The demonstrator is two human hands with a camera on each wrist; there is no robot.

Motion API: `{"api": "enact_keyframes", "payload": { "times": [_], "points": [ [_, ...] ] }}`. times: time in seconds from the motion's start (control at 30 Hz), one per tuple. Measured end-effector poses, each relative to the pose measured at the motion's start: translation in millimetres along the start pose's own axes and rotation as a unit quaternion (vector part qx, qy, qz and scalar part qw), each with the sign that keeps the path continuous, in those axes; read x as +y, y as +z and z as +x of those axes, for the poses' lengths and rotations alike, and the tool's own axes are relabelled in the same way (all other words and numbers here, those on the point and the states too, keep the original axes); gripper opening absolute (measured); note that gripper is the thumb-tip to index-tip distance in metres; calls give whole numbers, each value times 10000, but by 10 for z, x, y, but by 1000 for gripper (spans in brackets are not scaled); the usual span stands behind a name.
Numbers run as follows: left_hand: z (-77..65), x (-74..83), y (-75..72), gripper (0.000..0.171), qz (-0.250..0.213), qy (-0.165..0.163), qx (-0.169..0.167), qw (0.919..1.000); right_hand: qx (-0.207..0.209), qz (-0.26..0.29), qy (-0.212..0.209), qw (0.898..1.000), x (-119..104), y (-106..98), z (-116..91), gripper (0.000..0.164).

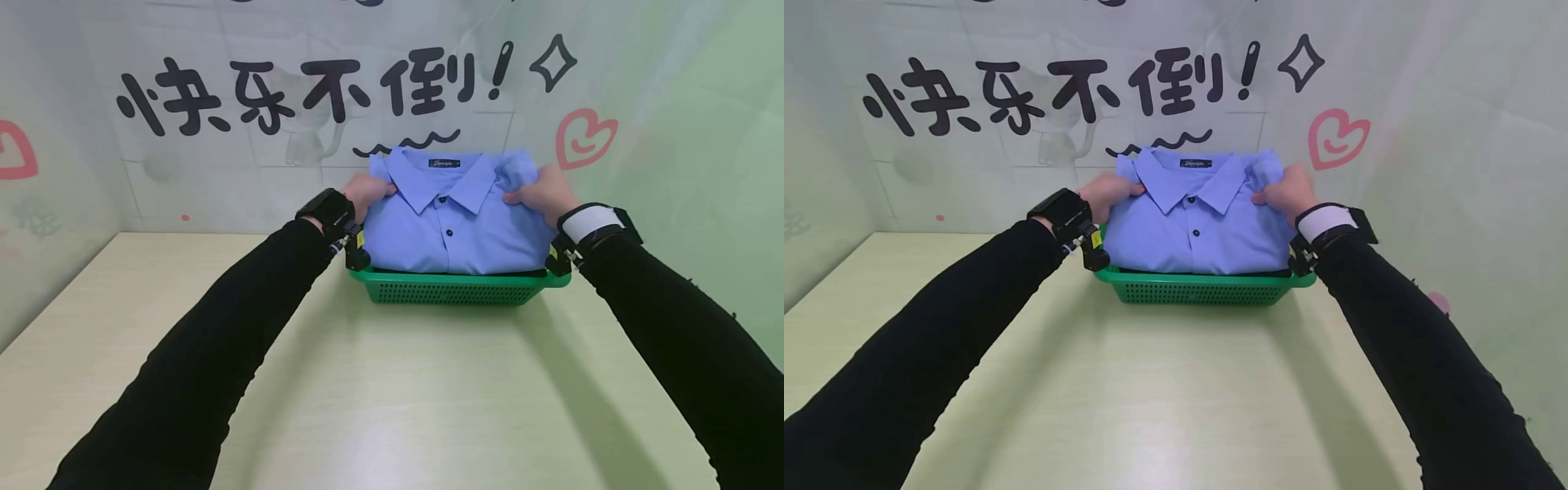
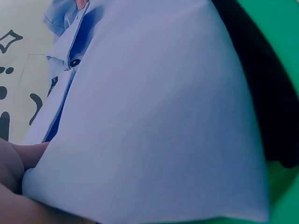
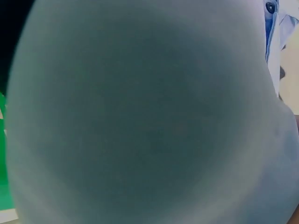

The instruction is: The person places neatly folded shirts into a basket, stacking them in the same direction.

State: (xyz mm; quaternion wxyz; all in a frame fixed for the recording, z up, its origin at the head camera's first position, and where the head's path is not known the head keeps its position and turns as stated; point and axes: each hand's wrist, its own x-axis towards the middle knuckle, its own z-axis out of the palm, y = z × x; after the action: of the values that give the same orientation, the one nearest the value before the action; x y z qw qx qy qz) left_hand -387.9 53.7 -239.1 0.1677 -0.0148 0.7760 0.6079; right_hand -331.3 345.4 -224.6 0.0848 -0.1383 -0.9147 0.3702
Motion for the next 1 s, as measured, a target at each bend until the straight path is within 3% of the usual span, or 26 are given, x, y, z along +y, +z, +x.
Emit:
{"api": "enact_keyframes", "payload": {
  "times": [0.13, 0.3, 0.47, 0.57, 0.67, 0.7, 0.8, 0.87, 1.0],
  "points": [
    [9, -14, 21, 59, 88, -144, -51, 9998, -133, -67, 43, 9999, 68, 31, 33, 63],
    [-42, -52, -16, 55, 73, -129, -175, 9997, -546, -241, 85, 9982, 150, -24, 15, 39],
    [-147, -115, -53, 9, 835, 607, -7, 9947, -877, -460, -135, 9950, 233, -118, -40, 45],
    [-264, -131, -65, 1, 830, 861, -167, 9927, -702, -490, -364, 9957, 293, -189, -108, 47],
    [-398, -119, -99, 26, 309, 623, -462, 9965, -667, -374, -371, 9964, 354, -257, -187, 35],
    [-430, -114, -118, 37, 172, 521, -562, 9969, -749, -251, -295, 9964, 377, -275, -207, 38],
    [-506, -102, -175, 60, -28, 282, -726, 9970, -961, 52, -131, 9953, 448, -323, -284, 70],
    [-548, -103, -204, 63, -65, 241, -795, 9965, -1054, 197, -84, 9942, 495, -349, -333, 75],
    [-648, -124, -240, 61, -359, 287, -903, 9949, -998, 448, -230, 9937, 547, -376, -460, 71]
  ]
}}
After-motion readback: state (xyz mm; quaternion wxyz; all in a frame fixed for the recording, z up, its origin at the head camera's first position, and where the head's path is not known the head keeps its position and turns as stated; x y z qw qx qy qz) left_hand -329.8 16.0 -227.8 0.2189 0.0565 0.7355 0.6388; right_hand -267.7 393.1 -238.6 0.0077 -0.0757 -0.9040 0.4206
